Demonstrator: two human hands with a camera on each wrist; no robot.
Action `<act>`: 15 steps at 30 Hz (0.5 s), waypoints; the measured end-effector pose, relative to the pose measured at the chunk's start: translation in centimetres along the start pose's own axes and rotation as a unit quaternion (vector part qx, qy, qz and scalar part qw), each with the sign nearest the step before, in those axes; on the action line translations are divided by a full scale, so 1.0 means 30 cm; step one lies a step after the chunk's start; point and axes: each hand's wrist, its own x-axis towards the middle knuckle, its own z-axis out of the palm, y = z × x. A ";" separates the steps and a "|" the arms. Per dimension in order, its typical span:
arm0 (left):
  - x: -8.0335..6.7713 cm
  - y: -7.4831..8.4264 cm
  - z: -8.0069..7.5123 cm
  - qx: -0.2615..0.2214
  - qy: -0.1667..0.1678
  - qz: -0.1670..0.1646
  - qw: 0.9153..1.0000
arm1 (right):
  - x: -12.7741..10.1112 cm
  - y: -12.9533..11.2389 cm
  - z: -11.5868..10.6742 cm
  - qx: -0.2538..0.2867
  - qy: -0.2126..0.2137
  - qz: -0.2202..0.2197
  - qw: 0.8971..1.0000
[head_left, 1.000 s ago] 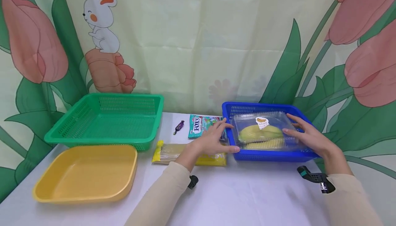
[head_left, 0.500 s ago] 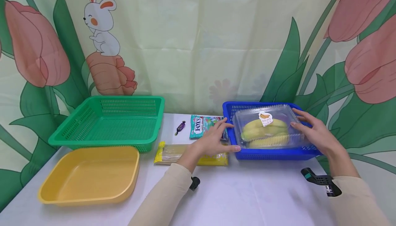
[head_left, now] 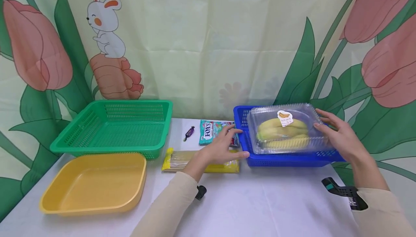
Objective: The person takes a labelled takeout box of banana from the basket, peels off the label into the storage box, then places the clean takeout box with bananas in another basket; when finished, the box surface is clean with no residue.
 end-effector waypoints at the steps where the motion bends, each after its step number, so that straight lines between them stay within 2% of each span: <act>1: -0.003 -0.004 -0.005 0.001 -0.001 0.002 1.000 | -0.001 -0.003 -0.001 -0.001 0.001 -0.001 1.000; 11: -0.043 -0.016 -0.048 0.007 0.000 0.000 1.000 | -0.029 -0.065 -0.019 -0.019 0.021 -0.027 0.999; 15: -0.065 -0.009 -0.078 -0.006 0.002 0.006 1.000 | -0.035 -0.097 -0.009 -0.005 0.025 -0.048 0.999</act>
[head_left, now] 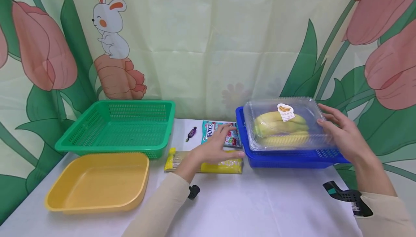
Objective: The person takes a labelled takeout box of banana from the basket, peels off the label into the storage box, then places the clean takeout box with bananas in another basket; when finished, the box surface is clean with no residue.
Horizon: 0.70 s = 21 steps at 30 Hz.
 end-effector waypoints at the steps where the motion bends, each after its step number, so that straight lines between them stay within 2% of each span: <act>1: -0.007 0.003 -0.008 -0.006 0.001 0.001 1.000 | 0.001 -0.008 0.006 0.003 0.000 -0.005 1.000; 6: -0.030 0.028 -0.040 -0.045 0.000 0.025 0.999 | 0.003 -0.040 0.036 0.012 -0.001 -0.017 1.000; 12: -0.060 0.063 -0.075 -0.076 -0.010 0.050 0.996 | -0.005 -0.075 0.085 0.014 -0.004 0.004 1.000; 21: -0.113 0.064 -0.110 -0.124 0.002 0.058 0.991 | -0.012 -0.098 0.149 0.049 -0.014 -0.038 0.998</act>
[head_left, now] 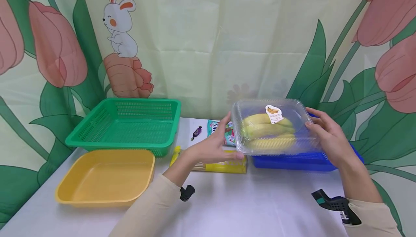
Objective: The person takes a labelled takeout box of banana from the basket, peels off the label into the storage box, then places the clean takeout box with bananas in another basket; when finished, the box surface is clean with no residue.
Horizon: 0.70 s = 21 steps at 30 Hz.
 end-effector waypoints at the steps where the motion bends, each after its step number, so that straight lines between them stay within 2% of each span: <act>1: -0.005 0.000 -0.003 -0.006 0.001 0.000 1.000 | -0.002 -0.005 0.005 0.000 -0.003 -0.003 1.000; 7: -0.059 0.022 -0.044 -0.026 0.001 -0.017 1.000 | -0.011 -0.043 0.062 0.015 -0.015 -0.028 0.999; 16: -0.136 0.046 -0.097 0.010 0.015 -0.018 1.000 | -0.023 -0.098 0.116 0.028 -0.040 -0.050 0.998; 21: -0.183 0.045 -0.120 -0.005 0.020 -0.026 0.999 | -0.033 -0.136 0.145 0.039 -0.070 -0.049 0.996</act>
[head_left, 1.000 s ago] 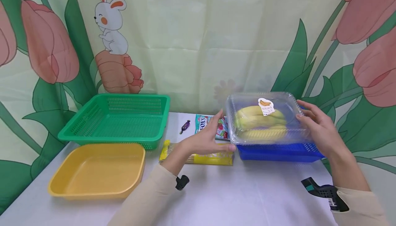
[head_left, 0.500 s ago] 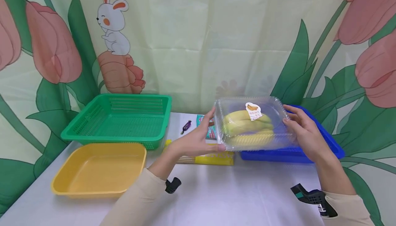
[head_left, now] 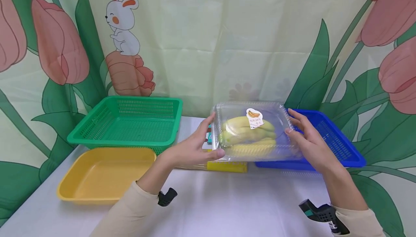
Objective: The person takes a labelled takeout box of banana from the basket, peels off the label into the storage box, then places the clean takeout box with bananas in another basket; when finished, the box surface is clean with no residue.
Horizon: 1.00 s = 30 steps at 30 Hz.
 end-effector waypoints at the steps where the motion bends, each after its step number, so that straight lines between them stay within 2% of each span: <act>1: -0.007 0.001 -0.005 -0.002 -0.001 0.002 1.000 | -0.002 -0.007 0.005 0.001 -0.003 0.002 1.000; 11: -0.087 0.009 -0.061 0.000 0.006 0.026 1.000 | -0.025 -0.056 0.055 0.013 -0.049 -0.009 0.999; 15: -0.134 0.004 -0.074 0.004 0.005 0.012 1.000 | -0.040 -0.063 0.079 0.034 -0.085 -0.011 0.996; 21: -0.206 0.001 -0.100 0.009 0.007 -0.018 1.000 | -0.064 -0.060 0.105 0.102 -0.150 -0.024 0.983; 30: -0.248 0.009 -0.116 0.016 -0.017 -0.043 0.999 | -0.124 -0.054 0.110 0.165 -0.212 -0.039 0.962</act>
